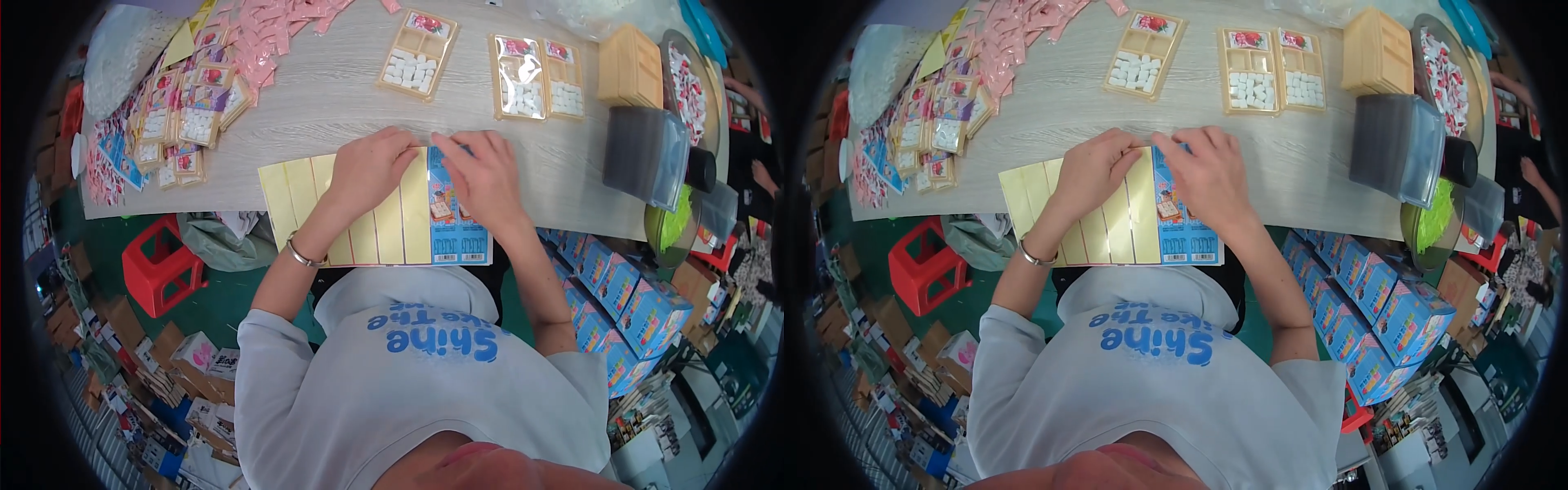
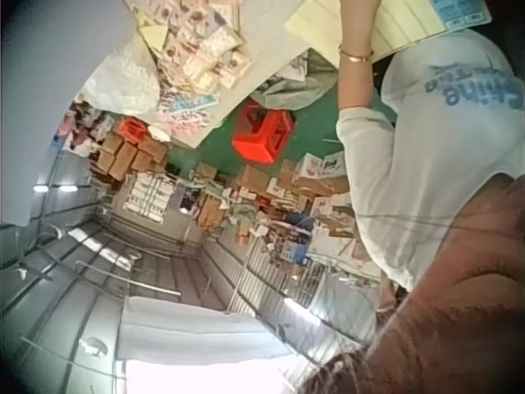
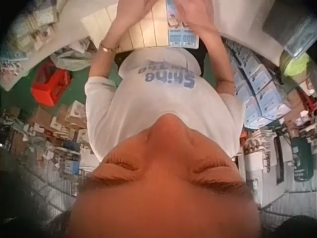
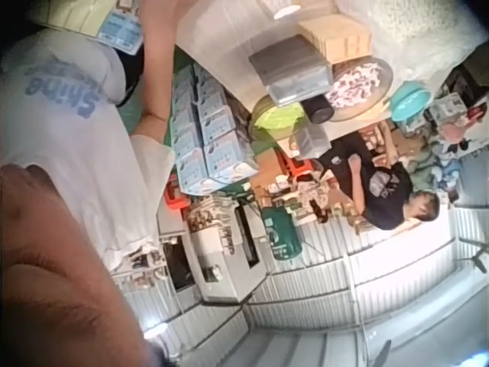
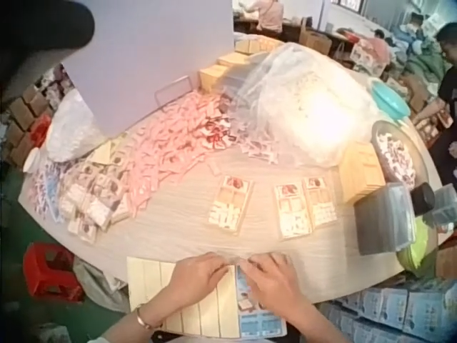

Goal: Manually placing small white components into plastic trays and applying decorative stickers/labels for packaging.

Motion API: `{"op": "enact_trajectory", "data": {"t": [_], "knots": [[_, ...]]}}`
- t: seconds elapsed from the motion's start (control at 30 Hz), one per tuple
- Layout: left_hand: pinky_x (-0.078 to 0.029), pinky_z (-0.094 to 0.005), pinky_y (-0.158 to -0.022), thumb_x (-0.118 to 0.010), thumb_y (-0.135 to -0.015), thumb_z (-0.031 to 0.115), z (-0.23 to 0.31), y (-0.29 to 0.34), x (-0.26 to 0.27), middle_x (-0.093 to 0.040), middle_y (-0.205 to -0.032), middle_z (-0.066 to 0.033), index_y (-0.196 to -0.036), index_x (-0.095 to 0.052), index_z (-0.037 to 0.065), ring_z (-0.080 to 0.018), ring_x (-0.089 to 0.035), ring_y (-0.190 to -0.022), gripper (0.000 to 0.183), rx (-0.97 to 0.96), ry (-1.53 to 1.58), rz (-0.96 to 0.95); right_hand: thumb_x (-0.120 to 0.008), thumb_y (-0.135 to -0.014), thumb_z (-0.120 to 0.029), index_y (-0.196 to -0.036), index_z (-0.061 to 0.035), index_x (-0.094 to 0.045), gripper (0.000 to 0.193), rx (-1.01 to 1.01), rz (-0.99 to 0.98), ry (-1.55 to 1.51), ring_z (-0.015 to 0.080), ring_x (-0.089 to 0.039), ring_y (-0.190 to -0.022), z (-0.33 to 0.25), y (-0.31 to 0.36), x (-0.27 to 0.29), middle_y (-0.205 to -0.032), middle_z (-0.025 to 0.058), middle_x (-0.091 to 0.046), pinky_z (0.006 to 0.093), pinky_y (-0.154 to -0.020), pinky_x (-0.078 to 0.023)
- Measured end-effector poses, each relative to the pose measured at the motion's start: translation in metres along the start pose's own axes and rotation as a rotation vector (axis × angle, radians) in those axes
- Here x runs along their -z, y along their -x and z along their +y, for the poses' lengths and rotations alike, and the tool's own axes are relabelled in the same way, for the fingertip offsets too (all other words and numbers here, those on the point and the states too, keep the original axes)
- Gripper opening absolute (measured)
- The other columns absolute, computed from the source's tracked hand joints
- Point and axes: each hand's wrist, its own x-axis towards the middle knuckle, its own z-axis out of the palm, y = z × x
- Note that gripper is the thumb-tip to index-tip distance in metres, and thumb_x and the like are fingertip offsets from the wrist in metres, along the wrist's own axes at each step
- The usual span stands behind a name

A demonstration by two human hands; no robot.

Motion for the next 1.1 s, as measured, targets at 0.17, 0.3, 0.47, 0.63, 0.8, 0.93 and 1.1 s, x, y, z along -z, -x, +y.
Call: {"op": "enact_trajectory", "data": {"t": [0.17,0.3,0.47,0.63,0.8,0.93,1.1], "knots": [[-0.053,-0.0423,-0.066,-0.066,-0.094,0.025,-0.002,-0.002,-0.009,-0.069,-0.088,-0.0041,-0.092,-0.071,0.012,-0.0303,-0.069,-0.079,0.015,0.044,-0.030,0.075,-0.068,-0.077,-0.012,-0.118,-0.0176,-0.076,0.042,0.178,-0.020,0.188,0.0213,-0.057,-0.096,0.018,0.006,-0.021,-0.106,-0.0013,-0.066,0.0383,-0.086,-0.045],[-0.052,-0.0410,-0.063,-0.068,-0.093,0.024,-0.002,-0.001,-0.012,-0.068,-0.084,-0.0053,-0.088,-0.069,0.010,-0.0293,-0.068,-0.075,0.015,-0.018,-0.061,0.138,-0.069,-0.074,-0.015,-0.116,-0.0187,-0.077,0.043,0.319,0.019,0.218,0.0199,-0.057,-0.094,0.027,0.009,-0.017,-0.107,-0.0022,-0.067,0.0378,-0.086,-0.045],[-0.051,-0.0403,-0.060,-0.069,-0.093,0.022,-0.004,-0.003,-0.017,-0.067,-0.080,-0.0059,-0.085,-0.067,0.009,-0.0293,-0.066,-0.070,0.016,-0.026,-0.088,0.172,-0.070,-0.071,-0.016,-0.106,-0.0160,-0.077,0.035,0.382,0.051,0.185,0.0206,-0.058,-0.092,0.031,-0.005,-0.022,-0.105,-0.0018,-0.067,0.0382,-0.085,-0.046],[-0.049,-0.0372,-0.053,-0.074,-0.089,0.032,-0.012,-0.005,-0.028,-0.064,-0.074,-0.0031,-0.079,-0.065,0.011,-0.0261,-0.064,-0.061,0.025,-0.114,-0.202,0.333,-0.069,-0.073,-0.014,-0.092,-0.0140,-0.073,0.020,0.380,-0.181,0.147,0.0223,-0.059,-0.093,0.014,-0.013,0.010,-0.098,-0.0001,-0.065,0.0394,-0.085,-0.047],[-0.049,-0.0353,-0.052,-0.077,-0.086,0.035,-0.015,-0.010,-0.028,-0.063,-0.073,-0.0010,-0.076,-0.062,0.013,-0.0220,-0.063,-0.059,0.028,-0.123,-0.330,0.385,-0.067,-0.084,-0.017,-0.077,-0.0102,-0.059,0.012,0.355,-0.997,-0.767,0.0283,-0.062,-0.086,-0.042,0.000,0.151,-0.089,0.0080,-0.064,0.0377,-0.078,-0.049],[-0.051,-0.0349,-0.058,-0.078,-0.083,0.041,-0.021,-0.016,-0.028,-0.060,-0.080,-0.0021,-0.088,-0.063,0.013,-0.0208,-0.064,-0.073,0.032,-0.127,-0.395,0.432,-0.066,-0.092,-0.012,-0.076,-0.0085,-0.055,0.019,0.064,-0.555,-1.099,0.0253,-0.066,-0.078,-0.031,-0.003,0.165,-0.089,0.0122,-0.067,0.0316,-0.070,-0.053],[-0.053,-0.0304,-0.067,-0.086,-0.080,0.035,0.014,-0.018,0.025,-0.069,-0.099,-0.0049,-0.108,-0.070,0.011,-0.0202,-0.067,-0.088,0.040,-0.406,0.037,0.390,-0.074,-0.083,0.010,-0.091,-0.0089,-0.049,0.032,-0.531,0.019,-1.097,0.0104,-0.063,-0.071,0.008,-0.044,0.080,-0.084,0.0052,-0.067,0.0226,-0.062,-0.050]]}}
